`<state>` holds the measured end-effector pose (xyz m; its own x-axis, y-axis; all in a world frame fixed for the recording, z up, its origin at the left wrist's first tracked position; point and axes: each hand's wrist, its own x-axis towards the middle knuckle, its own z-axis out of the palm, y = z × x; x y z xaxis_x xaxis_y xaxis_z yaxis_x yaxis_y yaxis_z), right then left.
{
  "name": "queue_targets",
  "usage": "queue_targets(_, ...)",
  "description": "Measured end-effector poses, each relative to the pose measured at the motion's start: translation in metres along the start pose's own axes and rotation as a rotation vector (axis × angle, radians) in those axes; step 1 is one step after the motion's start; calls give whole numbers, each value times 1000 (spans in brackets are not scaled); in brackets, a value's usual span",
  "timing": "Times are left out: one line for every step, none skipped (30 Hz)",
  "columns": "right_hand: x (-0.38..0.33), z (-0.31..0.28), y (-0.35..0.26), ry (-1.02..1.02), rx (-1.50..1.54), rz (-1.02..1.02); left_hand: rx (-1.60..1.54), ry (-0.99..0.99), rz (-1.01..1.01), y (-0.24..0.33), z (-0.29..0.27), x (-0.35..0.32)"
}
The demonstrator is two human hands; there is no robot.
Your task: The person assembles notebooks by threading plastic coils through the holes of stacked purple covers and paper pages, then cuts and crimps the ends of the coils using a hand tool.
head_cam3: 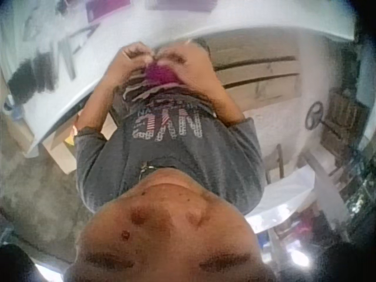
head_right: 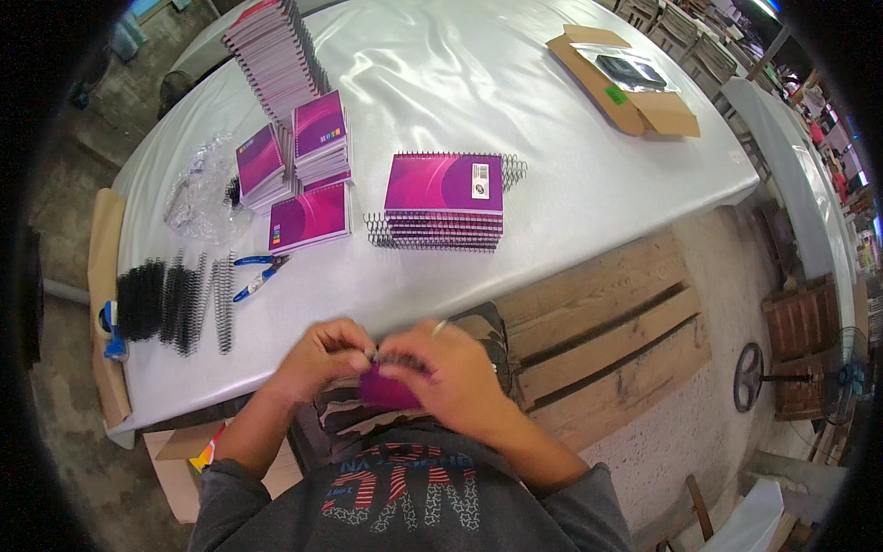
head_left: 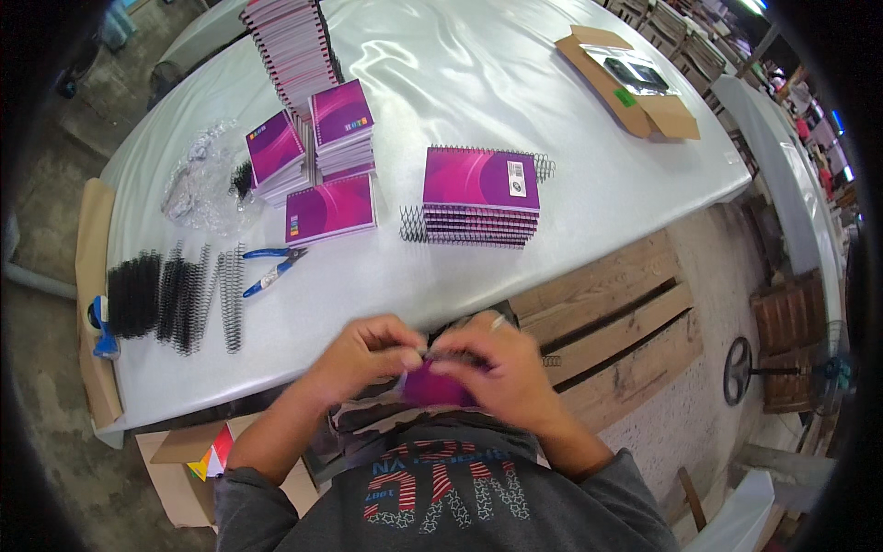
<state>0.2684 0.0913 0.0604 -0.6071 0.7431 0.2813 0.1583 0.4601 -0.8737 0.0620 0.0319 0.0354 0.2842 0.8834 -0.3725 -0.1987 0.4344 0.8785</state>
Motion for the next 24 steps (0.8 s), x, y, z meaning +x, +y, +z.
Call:
queue_targets(6,-8,-2,88,127,147,-161,156,45,19,5,12)
queue_targets(20,-8,-7,406,388,152,-323,313,88,27,7,19)
queue_targets(36,-9,-14,724,657,145,-446,11,387,24,0,16)
queue_targets(50,-10,-8,828,756,93,-365,158,354,37,18,27)
queue_targets(62,-11,0,931,854,40,-282,303,320,54,36,43)
queue_targets(74,-9,9,924,858,40,-283,310,322,60,33,57)
queue_targets(84,-11,15,926,709,45,-71,435,454,69,29,73)
queue_targets(91,-13,23,927,560,49,143,557,581,79,26,88)
queue_targets(95,-16,35,925,553,43,147,623,716,92,25,102)
queue_targets(100,-17,48,931,284,107,307,812,652,98,20,111)
queue_targets(102,-16,58,928,14,166,305,823,664,98,11,118)
queue_targets(101,-14,70,927,9,159,546,879,608,93,1,130)
queue_targets(100,-10,79,918,-116,244,790,931,540,88,-5,137)
queue_targets(98,-8,87,905,-241,326,786,936,543,79,-8,142)
queue_targets(97,-7,88,897,-237,324,846,985,534,72,-6,142)
queue_targets(94,-6,89,899,-217,345,907,1034,523,66,-7,142)
queue_targets(91,-6,89,900,-196,365,906,1046,519,62,-14,138)
queue_targets(87,-8,84,949,-178,292,905,1072,622,61,-23,127)
queue_targets(80,-9,80,937,-168,290,905,1097,728,61,-34,114)
queue_targets(71,-8,76,982,-151,192,1068,1019,631,62,-51,95)
queue_targets(62,-4,73,1025,-132,90,1071,1036,624,53,-67,79)
queue_targets(53,5,70,1013,-130,86,1231,967,578,39,-80,69)
queue_targets(45,17,68,925,-69,-21,1388,890,526,26,-90,62)
queue_targets(39,28,66,839,-10,-129,1565,869,586,19,-94,58)
